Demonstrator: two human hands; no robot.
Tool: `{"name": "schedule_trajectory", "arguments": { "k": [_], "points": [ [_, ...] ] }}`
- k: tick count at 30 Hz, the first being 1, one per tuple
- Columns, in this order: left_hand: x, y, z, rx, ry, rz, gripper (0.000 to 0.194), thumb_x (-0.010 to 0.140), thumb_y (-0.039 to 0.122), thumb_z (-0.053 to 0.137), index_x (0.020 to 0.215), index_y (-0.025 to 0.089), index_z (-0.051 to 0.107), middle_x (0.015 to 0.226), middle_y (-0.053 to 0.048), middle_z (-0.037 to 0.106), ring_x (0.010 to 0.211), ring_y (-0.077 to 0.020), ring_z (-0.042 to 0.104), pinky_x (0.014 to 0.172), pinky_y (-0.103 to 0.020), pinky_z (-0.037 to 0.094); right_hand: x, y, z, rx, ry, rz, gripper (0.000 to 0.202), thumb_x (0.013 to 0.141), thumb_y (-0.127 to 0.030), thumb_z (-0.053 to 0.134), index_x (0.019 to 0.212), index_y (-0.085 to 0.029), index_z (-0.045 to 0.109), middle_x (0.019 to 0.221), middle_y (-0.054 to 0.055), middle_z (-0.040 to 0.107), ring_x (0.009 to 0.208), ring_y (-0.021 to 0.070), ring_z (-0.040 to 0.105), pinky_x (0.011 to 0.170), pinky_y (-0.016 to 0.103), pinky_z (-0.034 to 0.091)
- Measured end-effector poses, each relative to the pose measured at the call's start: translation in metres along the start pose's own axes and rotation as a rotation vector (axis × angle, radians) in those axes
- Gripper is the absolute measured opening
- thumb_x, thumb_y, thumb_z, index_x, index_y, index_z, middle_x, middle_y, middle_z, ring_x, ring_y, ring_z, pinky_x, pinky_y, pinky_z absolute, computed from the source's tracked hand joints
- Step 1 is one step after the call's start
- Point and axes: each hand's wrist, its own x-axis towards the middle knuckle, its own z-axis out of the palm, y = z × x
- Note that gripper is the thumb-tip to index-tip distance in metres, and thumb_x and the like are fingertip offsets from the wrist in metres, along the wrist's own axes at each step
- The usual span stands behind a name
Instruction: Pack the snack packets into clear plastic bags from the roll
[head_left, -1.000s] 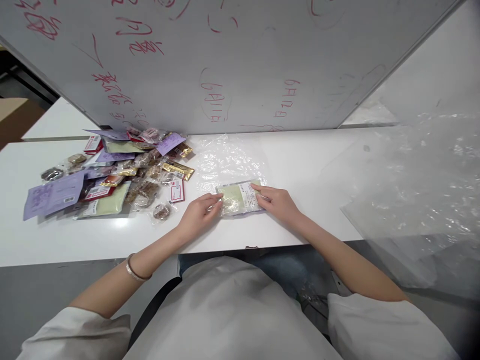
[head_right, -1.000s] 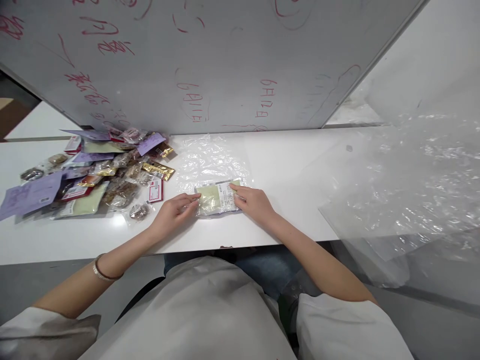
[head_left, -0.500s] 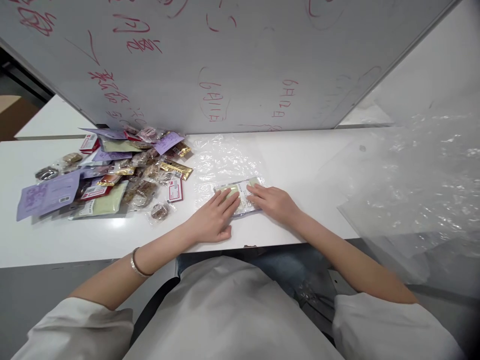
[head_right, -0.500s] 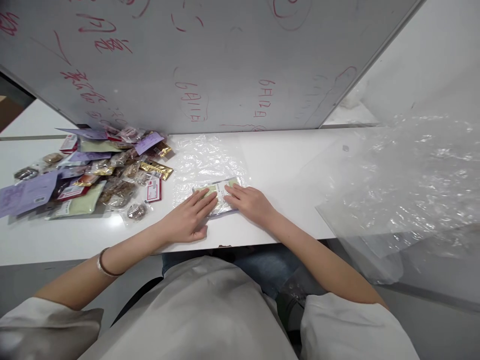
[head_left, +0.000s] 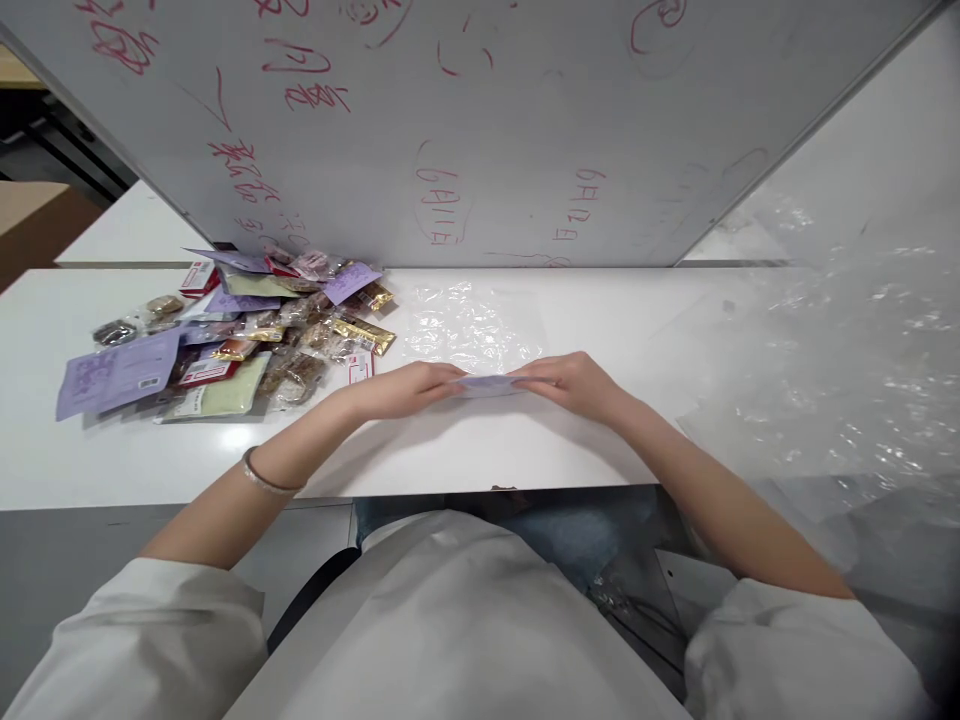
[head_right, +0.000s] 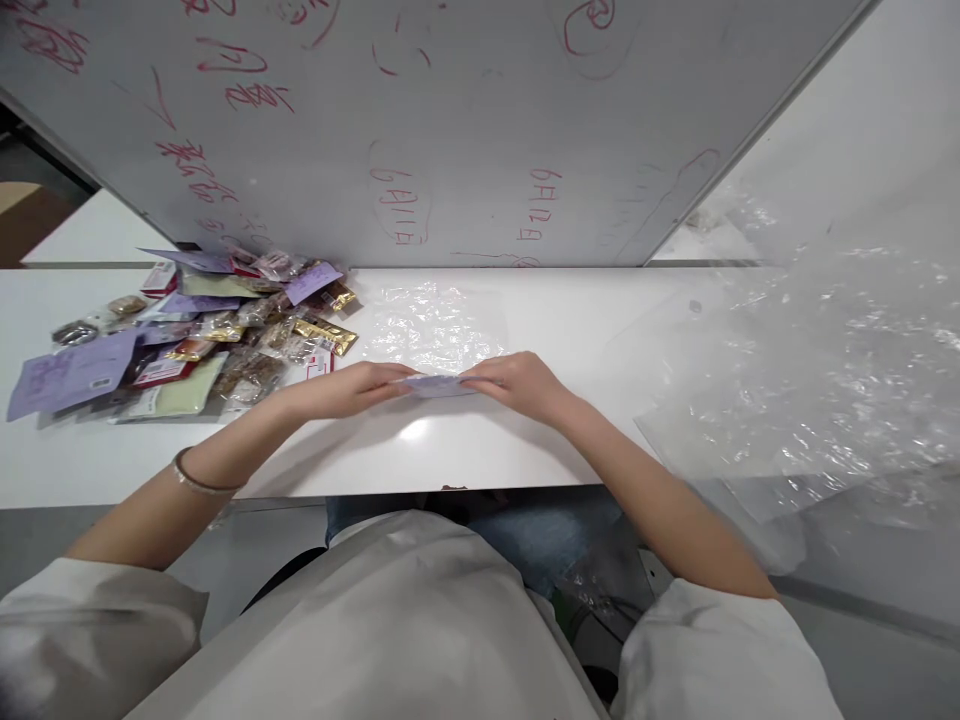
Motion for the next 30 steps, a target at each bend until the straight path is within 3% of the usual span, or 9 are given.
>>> {"name": "schedule_trajectory", "arguments": {
  "k": [4,7,13,16,18,21,25,27,30],
  "points": [
    [0.017,-0.013,-0.017,-0.174,-0.032,-0.328,0.053,0.091,0.065,0.046,0.088,0.017,0.069,0.091,-0.008,0.07,0.082,-0.0219,0.063,0.075,-0.033,0.047,0.031,0.011,-0.01,0.163,-0.128,0.294,0.045,0.089,-0.061,0.056,0.075,-0.023,0.075,0.06,0.0,0.064,0.058,0.0163,0.059,0.057,0.03,0.041],
    [0.03,-0.027,-0.016,-0.192,-0.046,-0.449,0.054,0.083,0.07,0.053,0.087,0.018,0.068,0.091,-0.008,0.069,0.083,-0.024,0.062,0.077,-0.034,0.045,0.045,0.03,-0.001,0.242,-0.225,0.428,0.048,0.081,-0.066,0.062,0.068,-0.021,0.068,0.067,0.002,0.06,0.063,0.0163,0.054,0.06,0.03,0.039],
    [0.042,-0.034,0.001,0.004,0.068,-0.269,0.045,0.088,0.057,0.052,0.071,0.018,0.065,0.11,-0.013,0.062,0.109,-0.0298,0.053,0.096,-0.042,0.042,0.046,0.046,0.014,0.321,-0.225,0.397,0.041,0.075,-0.06,0.068,0.074,-0.02,0.061,0.111,0.01,0.058,0.093,0.0223,0.055,0.083,0.036,0.046],
    [0.037,-0.027,0.013,0.141,0.304,-0.269,0.034,0.088,0.048,0.06,0.092,0.016,0.068,0.118,-0.016,0.059,0.114,-0.0317,0.052,0.102,-0.048,0.04,0.045,0.044,0.014,0.318,-0.239,0.439,0.039,0.077,-0.06,0.067,0.083,-0.021,0.062,0.112,0.01,0.059,0.094,0.0235,0.056,0.083,0.038,0.048],
    [0.03,-0.019,0.023,0.252,0.384,-0.17,0.044,0.086,0.044,0.064,0.119,0.015,0.062,0.127,-0.018,0.056,0.12,-0.0323,0.052,0.106,-0.051,0.038,0.046,0.042,0.013,0.266,-0.235,0.421,0.038,0.078,-0.058,0.066,0.082,-0.021,0.063,0.118,0.011,0.058,0.098,0.0251,0.058,0.087,0.04,0.049],
    [0.017,-0.006,0.037,0.439,0.172,0.014,0.077,0.079,0.047,0.07,0.143,0.014,0.043,0.145,-0.02,0.047,0.135,-0.0376,0.043,0.114,-0.054,0.03,0.043,0.035,0.014,0.06,-0.133,0.376,0.031,0.079,-0.05,0.067,0.088,-0.02,0.066,0.125,0.014,0.056,0.114,0.0306,0.057,0.1,0.048,0.045],
    [0.01,-0.001,0.045,0.605,0.001,-0.064,0.074,0.083,0.025,0.057,0.15,0.006,0.033,0.155,-0.024,0.037,0.144,-0.0391,0.033,0.116,-0.053,0.026,0.016,0.01,0.019,-0.163,0.018,0.082,0.039,0.083,-0.037,0.065,0.12,-0.023,0.063,0.146,0.012,0.051,0.138,0.0327,0.045,0.114,0.056,0.033],
    [0.01,-0.001,0.037,0.584,-0.035,-0.06,0.069,0.085,0.019,0.052,0.15,0.005,0.033,0.156,-0.024,0.037,0.144,-0.0347,0.035,0.115,-0.046,0.029,-0.002,-0.002,0.022,-0.152,-0.064,-0.056,0.055,0.083,-0.038,0.066,0.135,-0.024,0.056,0.15,0.01,0.05,0.139,0.0306,0.045,0.114,0.051,0.038],
    [0.014,0.001,0.008,0.425,-0.118,-0.048,0.057,0.09,0.02,0.046,0.146,0.011,0.043,0.146,-0.018,0.053,0.128,-0.0254,0.055,0.103,-0.034,0.042,-0.02,-0.011,0.021,-0.162,-0.107,-0.002,0.05,0.091,-0.036,0.055,0.14,-0.026,0.052,0.142,0.008,0.059,0.127,0.0285,0.058,0.103,0.045,0.049]
  ]
}}
